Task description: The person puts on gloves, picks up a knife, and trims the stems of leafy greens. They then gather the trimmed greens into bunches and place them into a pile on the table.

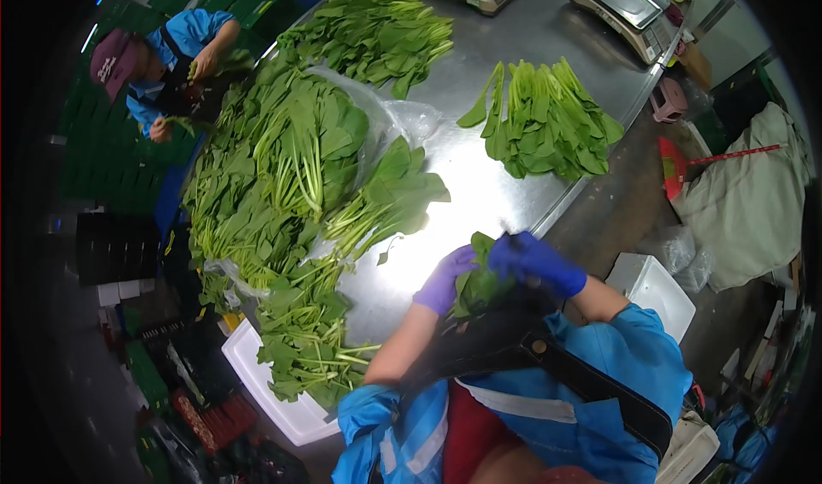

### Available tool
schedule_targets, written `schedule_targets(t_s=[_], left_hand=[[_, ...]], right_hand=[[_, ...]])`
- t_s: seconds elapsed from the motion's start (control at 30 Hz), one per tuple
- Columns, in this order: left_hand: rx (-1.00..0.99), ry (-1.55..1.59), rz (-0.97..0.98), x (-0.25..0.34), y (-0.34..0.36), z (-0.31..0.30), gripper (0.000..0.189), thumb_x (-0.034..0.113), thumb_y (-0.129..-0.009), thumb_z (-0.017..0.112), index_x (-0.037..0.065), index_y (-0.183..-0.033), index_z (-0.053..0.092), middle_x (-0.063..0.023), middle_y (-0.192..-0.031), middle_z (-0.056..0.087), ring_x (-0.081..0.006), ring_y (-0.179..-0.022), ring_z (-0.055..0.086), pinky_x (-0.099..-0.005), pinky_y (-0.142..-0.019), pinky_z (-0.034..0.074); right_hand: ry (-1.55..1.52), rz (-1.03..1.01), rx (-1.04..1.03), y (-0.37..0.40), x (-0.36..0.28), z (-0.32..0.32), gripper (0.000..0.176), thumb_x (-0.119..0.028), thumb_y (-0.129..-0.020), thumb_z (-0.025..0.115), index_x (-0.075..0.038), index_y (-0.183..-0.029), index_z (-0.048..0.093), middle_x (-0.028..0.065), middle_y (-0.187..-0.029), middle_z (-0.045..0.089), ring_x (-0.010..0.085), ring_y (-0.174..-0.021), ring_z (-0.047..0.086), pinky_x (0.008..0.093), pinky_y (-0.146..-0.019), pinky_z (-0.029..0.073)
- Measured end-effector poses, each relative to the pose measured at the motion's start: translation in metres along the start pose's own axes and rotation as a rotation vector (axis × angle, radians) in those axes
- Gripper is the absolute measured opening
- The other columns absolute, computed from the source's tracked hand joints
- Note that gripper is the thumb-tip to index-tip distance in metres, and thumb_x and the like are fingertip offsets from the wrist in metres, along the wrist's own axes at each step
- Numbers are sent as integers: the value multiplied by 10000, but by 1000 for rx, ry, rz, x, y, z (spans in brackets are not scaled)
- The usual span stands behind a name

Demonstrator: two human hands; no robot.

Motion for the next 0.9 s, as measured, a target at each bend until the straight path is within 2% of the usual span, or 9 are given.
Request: schedule_targets(t_s=[0.1,0.23,0.4,0.43,0.47,0.5,0.6,0.83,0.9], left_hand=[[87,-177,203,22,19,1,542,90,-790,574,-23,-1297,419,-118,-1255,506,-206,-1145,495,-307,-986,390],[-7,-194,474,37,30,-20,655,65,-750,582,-8,-1352,334,-111,-1326,445,-209,-1200,453,-296,-1003,368],[98,-148,502,35,36,-24,708,125,-729,653,4,-1354,343,-112,-1312,455,-215,-1179,474,-302,-987,387],[231,-71,401,31,38,-23,715,121,-725,668,7,-1354,348,-115,-1308,460,-211,-1167,488,-303,-981,394],[-151,-110,562,35,42,-26,650,53,-748,652,7,-1338,382,-112,-1292,488,-191,-1144,511,-289,-955,417],[-151,-110,562,34,46,-34,650,53,-748,652,7,-1338,382,-112,-1292,488,-191,-1144,511,-289,-955,417],[125,-479,394,35,51,-50,515,-18,-778,600,-6,-1275,464,-106,-1210,566,-175,-1086,556,-278,-932,437],[243,-737,482,60,64,-54,423,-89,-794,467,-65,-1216,496,-154,-1210,560,-207,-1084,560,-324,-966,432],[272,-757,552,64,63,-51,395,-95,-790,456,-67,-1177,529,-150,-1154,596,-196,-1047,582,-306,-942,446]], right_hand=[[-251,-241,567,-28,31,-51,250,-287,-865,565,-54,-779,596,21,-601,561,103,-491,504,237,-462,397],[-439,-65,660,-49,60,-73,285,-323,-862,558,-44,-912,579,52,-717,596,120,-516,498,257,-488,421],[-524,-20,204,-77,69,-29,519,-434,-920,451,-121,-1333,411,-6,-1175,576,74,-581,463,232,-714,412],[-637,3,247,-90,71,-24,497,-413,-928,447,-96,-1310,444,8,-1098,615,46,-550,434,213,-683,403],[-577,-56,249,-96,66,-23,491,-396,-929,446,-72,-1298,459,22,-1052,630,38,-536,426,203,-661,399],[-518,-116,250,-102,61,-23,486,-379,-931,445,-48,-1286,474,37,-1005,645,29,-522,418,192,-638,395],[-313,-267,324,-100,31,-19,470,-327,-929,445,7,-1257,494,80,-931,655,36,-490,394,184,-596,388],[-654,-269,91,-98,28,-19,489,-253,-913,426,70,-1281,433,172,-1052,621,79,-627,540,210,-618,418],[-607,-269,159,-101,31,-22,486,-250,-902,426,65,-1271,444,156,-1136,588,74,-559,478,221,-629,435]])
Point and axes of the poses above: each hand's wrist, its own y-axis away from the middle knuckle, its own z-axis out of the palm, x = y × z, the point moved 2 cm from there along -y, towards the middle knuckle
